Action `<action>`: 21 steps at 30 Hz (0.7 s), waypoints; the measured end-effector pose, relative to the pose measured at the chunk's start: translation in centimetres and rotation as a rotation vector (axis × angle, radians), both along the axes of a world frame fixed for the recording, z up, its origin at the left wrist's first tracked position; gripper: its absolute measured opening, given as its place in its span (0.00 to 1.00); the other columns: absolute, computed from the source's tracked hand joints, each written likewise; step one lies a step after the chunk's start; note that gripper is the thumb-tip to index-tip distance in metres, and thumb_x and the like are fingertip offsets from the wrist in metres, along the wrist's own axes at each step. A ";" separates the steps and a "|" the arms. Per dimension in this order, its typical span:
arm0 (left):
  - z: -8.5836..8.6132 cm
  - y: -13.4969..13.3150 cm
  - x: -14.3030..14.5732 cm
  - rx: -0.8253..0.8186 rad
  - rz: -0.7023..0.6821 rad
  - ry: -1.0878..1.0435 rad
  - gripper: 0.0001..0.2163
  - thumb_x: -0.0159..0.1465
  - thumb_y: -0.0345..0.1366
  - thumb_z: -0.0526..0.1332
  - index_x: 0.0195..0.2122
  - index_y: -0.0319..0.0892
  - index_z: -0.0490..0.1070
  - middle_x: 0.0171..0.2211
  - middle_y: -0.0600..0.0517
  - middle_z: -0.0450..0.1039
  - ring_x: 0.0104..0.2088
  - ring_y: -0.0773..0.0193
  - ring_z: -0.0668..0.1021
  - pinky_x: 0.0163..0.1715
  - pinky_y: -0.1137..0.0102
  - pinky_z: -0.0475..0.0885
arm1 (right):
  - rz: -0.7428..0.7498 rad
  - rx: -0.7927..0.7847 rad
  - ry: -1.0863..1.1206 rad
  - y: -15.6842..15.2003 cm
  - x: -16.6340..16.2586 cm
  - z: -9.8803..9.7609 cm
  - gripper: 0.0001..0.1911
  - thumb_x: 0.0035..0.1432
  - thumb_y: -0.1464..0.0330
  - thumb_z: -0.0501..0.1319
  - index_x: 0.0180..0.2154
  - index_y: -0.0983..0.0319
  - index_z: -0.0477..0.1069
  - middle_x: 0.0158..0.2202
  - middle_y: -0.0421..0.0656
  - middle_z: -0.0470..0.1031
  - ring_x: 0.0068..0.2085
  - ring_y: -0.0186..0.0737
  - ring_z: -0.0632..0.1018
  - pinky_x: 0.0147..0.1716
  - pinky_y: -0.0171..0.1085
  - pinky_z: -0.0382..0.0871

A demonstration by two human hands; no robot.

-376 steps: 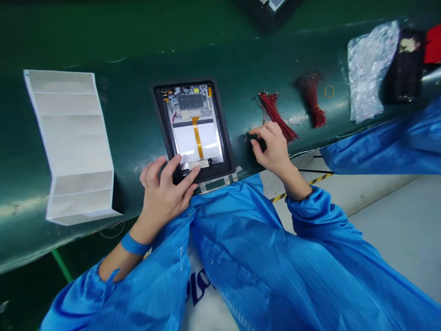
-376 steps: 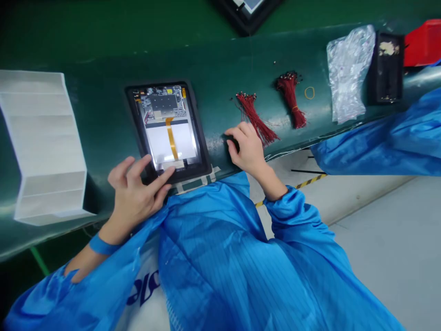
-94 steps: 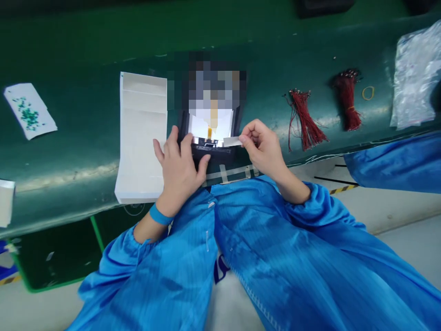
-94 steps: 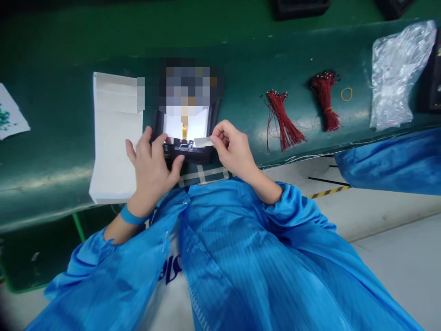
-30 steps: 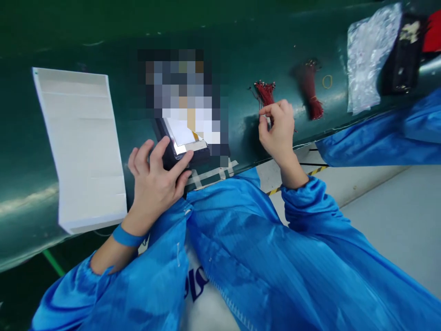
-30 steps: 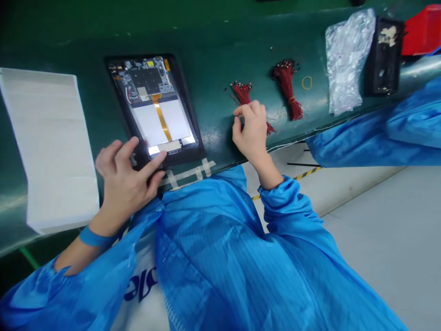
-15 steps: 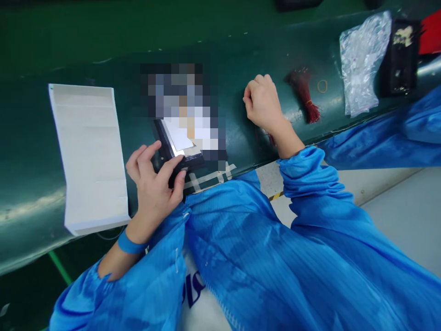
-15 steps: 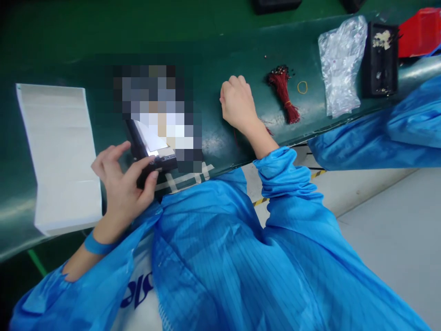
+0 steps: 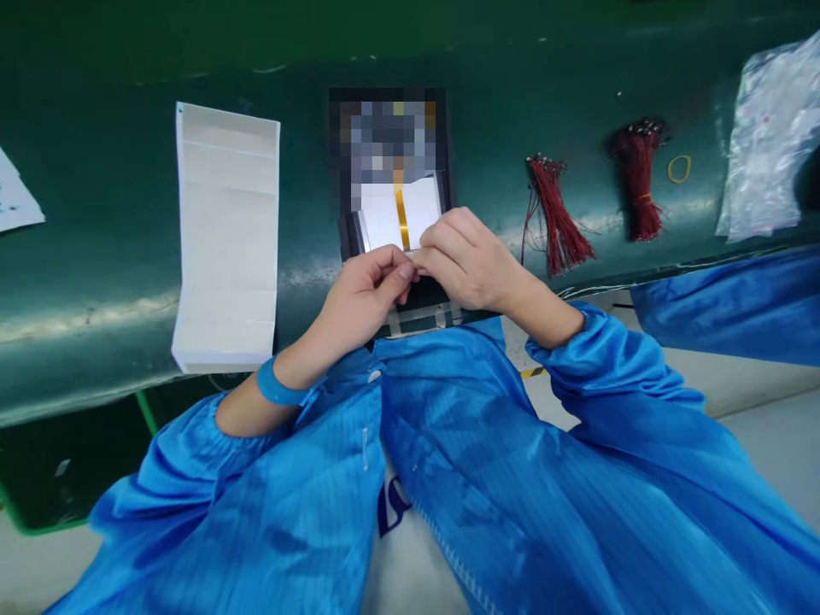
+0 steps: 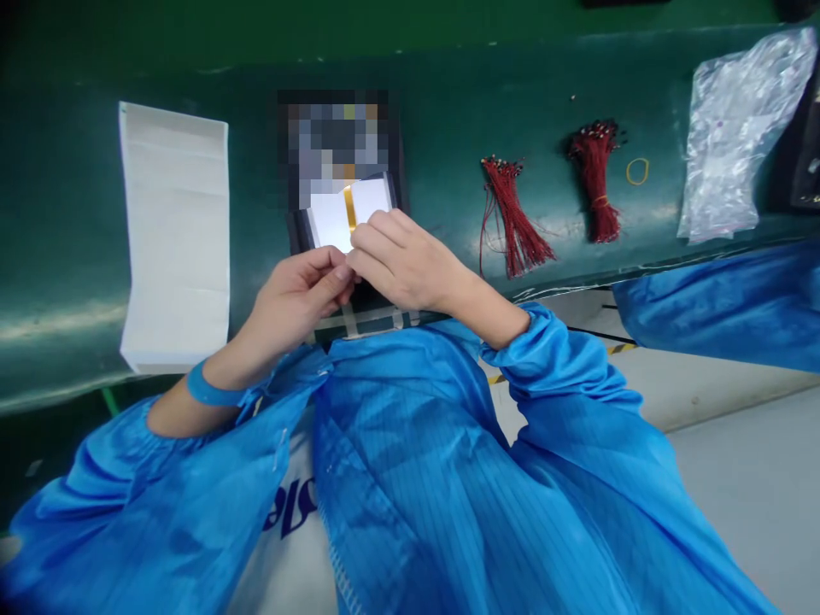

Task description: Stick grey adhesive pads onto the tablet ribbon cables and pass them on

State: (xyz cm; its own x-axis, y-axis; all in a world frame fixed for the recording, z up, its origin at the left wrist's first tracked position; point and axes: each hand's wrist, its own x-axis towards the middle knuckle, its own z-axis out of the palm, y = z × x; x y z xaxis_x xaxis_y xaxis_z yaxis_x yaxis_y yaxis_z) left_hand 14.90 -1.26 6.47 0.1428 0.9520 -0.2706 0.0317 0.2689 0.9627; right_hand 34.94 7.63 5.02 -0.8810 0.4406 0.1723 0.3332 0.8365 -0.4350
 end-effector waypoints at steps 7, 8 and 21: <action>0.5 -0.1 0.0 0.046 0.100 0.083 0.10 0.67 0.43 0.68 0.34 0.43 0.75 0.25 0.54 0.68 0.25 0.67 0.67 0.26 0.70 0.62 | -0.108 -0.394 0.178 0.0 0.1 0.6 0.18 0.79 0.54 0.49 0.43 0.57 0.69 0.41 0.44 0.73 0.42 0.41 0.74 0.44 0.42 0.70; 0.5 -0.1 0.0 0.069 0.113 0.112 0.09 0.66 0.42 0.68 0.34 0.42 0.75 0.26 0.54 0.69 0.25 0.67 0.68 0.26 0.70 0.63 | -0.116 -0.462 0.201 0.0 0.1 0.8 0.15 0.78 0.55 0.52 0.42 0.57 0.69 0.38 0.43 0.73 0.39 0.40 0.74 0.42 0.40 0.69; -1.1 -2.1 -1.2 0.263 0.134 0.603 0.07 0.70 0.36 0.63 0.48 0.44 0.75 0.29 0.56 0.72 0.24 0.67 0.70 0.30 0.68 0.66 | -0.123 -0.444 -0.038 1.9 1.6 0.4 0.04 0.66 0.70 0.59 0.37 0.59 0.72 0.32 0.41 0.75 0.32 0.39 0.69 0.38 0.39 0.56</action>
